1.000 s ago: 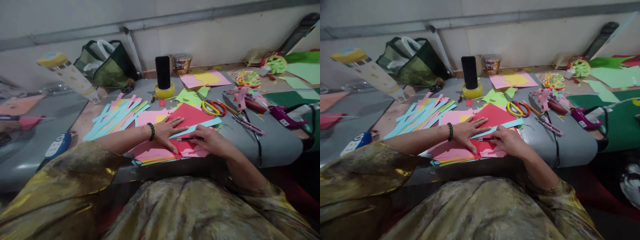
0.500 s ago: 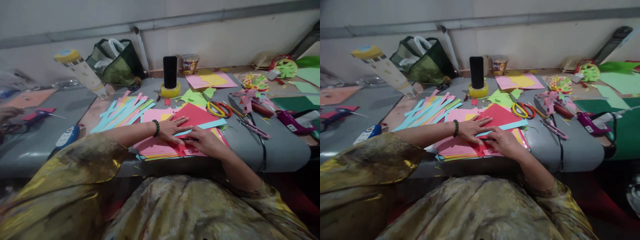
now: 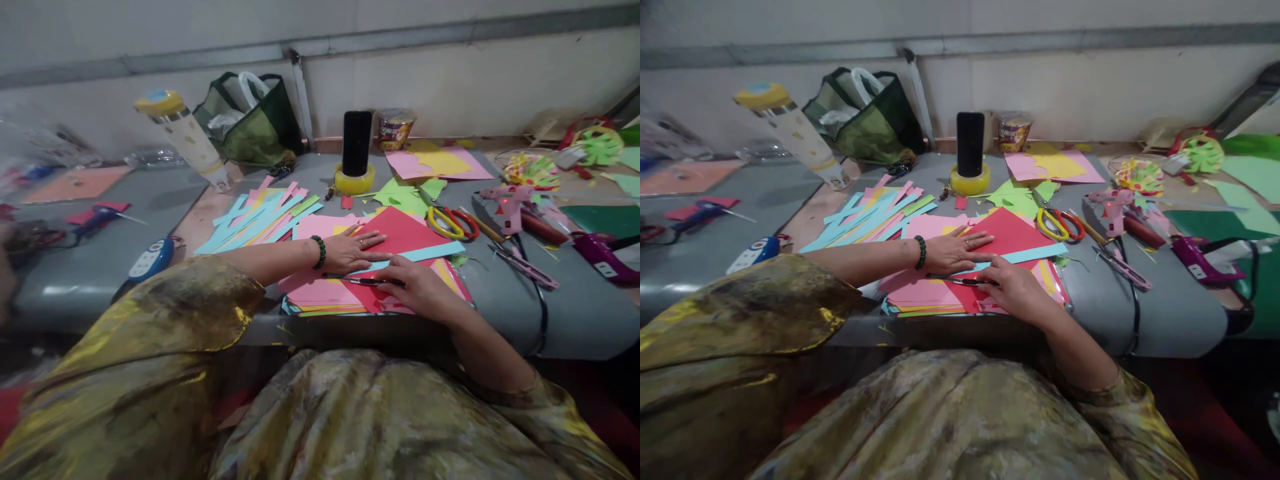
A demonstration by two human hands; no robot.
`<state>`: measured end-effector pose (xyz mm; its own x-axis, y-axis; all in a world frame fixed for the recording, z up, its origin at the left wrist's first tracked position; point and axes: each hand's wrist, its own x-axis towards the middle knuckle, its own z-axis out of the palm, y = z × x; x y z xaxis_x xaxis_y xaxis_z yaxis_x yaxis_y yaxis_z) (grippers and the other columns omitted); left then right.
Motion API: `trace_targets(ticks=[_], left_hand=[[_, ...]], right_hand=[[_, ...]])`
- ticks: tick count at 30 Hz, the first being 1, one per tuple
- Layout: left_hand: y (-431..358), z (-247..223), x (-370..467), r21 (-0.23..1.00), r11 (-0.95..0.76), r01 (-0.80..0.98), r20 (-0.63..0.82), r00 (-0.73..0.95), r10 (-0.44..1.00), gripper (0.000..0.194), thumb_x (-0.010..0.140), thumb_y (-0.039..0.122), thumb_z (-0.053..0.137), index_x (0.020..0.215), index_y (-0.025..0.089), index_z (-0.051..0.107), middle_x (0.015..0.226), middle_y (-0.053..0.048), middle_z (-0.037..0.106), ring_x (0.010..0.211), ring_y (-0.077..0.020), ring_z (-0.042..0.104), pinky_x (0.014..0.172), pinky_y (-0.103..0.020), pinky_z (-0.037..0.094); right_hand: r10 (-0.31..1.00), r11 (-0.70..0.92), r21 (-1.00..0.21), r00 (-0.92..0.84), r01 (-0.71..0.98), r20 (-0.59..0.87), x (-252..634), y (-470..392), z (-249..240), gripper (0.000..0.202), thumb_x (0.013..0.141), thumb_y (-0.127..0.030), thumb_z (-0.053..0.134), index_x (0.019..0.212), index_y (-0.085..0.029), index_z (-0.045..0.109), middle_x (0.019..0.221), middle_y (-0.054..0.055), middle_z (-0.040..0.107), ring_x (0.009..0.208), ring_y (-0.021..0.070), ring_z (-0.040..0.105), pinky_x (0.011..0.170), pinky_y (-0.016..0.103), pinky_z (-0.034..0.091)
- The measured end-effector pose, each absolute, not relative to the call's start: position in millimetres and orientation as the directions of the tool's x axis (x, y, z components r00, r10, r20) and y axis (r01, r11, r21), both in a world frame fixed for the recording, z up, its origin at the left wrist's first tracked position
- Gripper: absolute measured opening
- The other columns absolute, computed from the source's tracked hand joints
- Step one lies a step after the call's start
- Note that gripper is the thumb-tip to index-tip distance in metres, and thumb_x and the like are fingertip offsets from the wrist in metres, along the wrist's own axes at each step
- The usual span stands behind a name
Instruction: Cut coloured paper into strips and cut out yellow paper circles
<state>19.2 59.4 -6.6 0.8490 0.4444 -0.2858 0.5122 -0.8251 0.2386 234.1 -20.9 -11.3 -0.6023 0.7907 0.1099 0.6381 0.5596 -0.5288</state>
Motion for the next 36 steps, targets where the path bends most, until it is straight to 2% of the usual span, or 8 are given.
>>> trace_targets(ticks=[6,12,17,20,25,29,32,36], left_hand=[[62,-10,19,0.242,-0.83,0.503,-0.262,0.857,0.444,0.056,0.101,0.042,0.033,0.157,0.035,0.031,0.17,-0.003,0.011,0.156,-0.0287,0.013,0.121,-0.06,0.006],[56,0,18,0.199,-0.836,0.512,-0.275,0.848,0.454,0.053,0.102,0.043,0.031,0.154,0.03,0.039,0.17,-0.008,0.017,0.155,-0.0306,0.018,0.12,-0.059,0.01],[33,15,28,0.15,-0.764,0.627,-0.148,0.779,0.61,0.065,0.087,0.055,0.057,0.14,0.019,0.052,0.146,-0.019,0.052,0.131,-0.0347,0.05,0.109,-0.048,0.039],[21,22,37,0.128,-0.727,0.674,-0.189,0.737,0.649,0.048,0.082,0.034,0.058,0.124,0.012,0.058,0.121,-0.018,0.063,0.111,-0.0314,0.061,0.096,-0.041,0.05],[22,28,46,0.028,-0.633,0.773,-0.304,0.61,0.732,0.034,0.077,0.018,0.052,0.11,0.015,0.057,0.104,-0.014,0.068,0.089,-0.0273,0.066,0.075,-0.036,0.055],[28,28,41,0.003,-0.571,0.821,-0.268,0.551,0.79,0.015,0.079,0.017,0.046,0.09,0.019,0.056,0.093,-0.013,0.068,0.092,-0.03,0.065,0.082,-0.041,0.054],[30,31,29,0.132,-0.454,0.881,-0.204,0.472,0.857,0.012,0.08,0.018,0.043,0.07,0.022,0.048,0.086,-0.014,0.066,0.095,-0.0314,0.063,0.09,-0.045,0.05],[32,46,-7,0.404,-0.186,0.896,-0.219,0.292,0.931,0.019,0.08,0.016,0.038,0.064,0.024,0.044,0.071,-0.006,0.061,0.074,-0.0237,0.063,0.079,-0.039,0.053]], right_hand=[[0.775,0.582,-0.531,-0.619,0.615,0.133,215,-19,-17,0.014,0.092,-0.021,0.06,0.095,-0.023,0.073,0.107,0.009,0.068,0.091,0.0219,0.067,0.074,0.032,0.051],[0.759,0.623,-0.479,-0.625,0.618,0.179,235,-49,11,0.019,0.096,-0.023,0.053,0.091,-0.023,0.072,0.088,0.008,0.066,0.072,0.0205,0.065,0.063,0.031,0.051],[0.87,0.424,-0.529,-0.169,0.735,0.463,315,-65,21,0.015,0.094,-0.035,0.057,0.093,-0.027,0.07,0.086,0.007,0.064,0.076,0.0234,0.065,0.066,0.035,0.053],[0.869,0.137,-0.538,0.16,0.832,0.468,353,-60,5,0.015,0.09,-0.037,0.059,0.09,-0.026,0.069,0.087,0.008,0.063,0.076,0.025,0.063,0.067,0.038,0.052],[0.848,-0.036,-0.544,0.314,0.838,0.427,371,-52,-24,0.021,0.089,-0.039,0.054,0.088,-0.024,0.069,0.088,0.01,0.063,0.076,0.0252,0.061,0.069,0.04,0.05],[0.814,-0.046,-0.55,0.35,0.834,0.464,376,-54,-37,0.024,0.086,-0.042,0.054,0.086,-0.024,0.069,0.086,0.008,0.064,0.076,0.0247,0.061,0.072,0.04,0.051],[0.791,-0.044,-0.541,0.36,0.84,0.495,380,-56,-41,0.026,0.083,-0.044,0.053,0.084,-0.023,0.069,0.083,0.008,0.065,0.075,0.0251,0.062,0.071,0.04,0.051],[0.821,-0.103,-0.495,0.355,0.863,0.448,379,-55,-41,0.027,0.082,-0.043,0.05,0.083,-0.024,0.069,0.087,0.011,0.068,0.073,0.0257,0.063,0.065,0.039,0.049]])
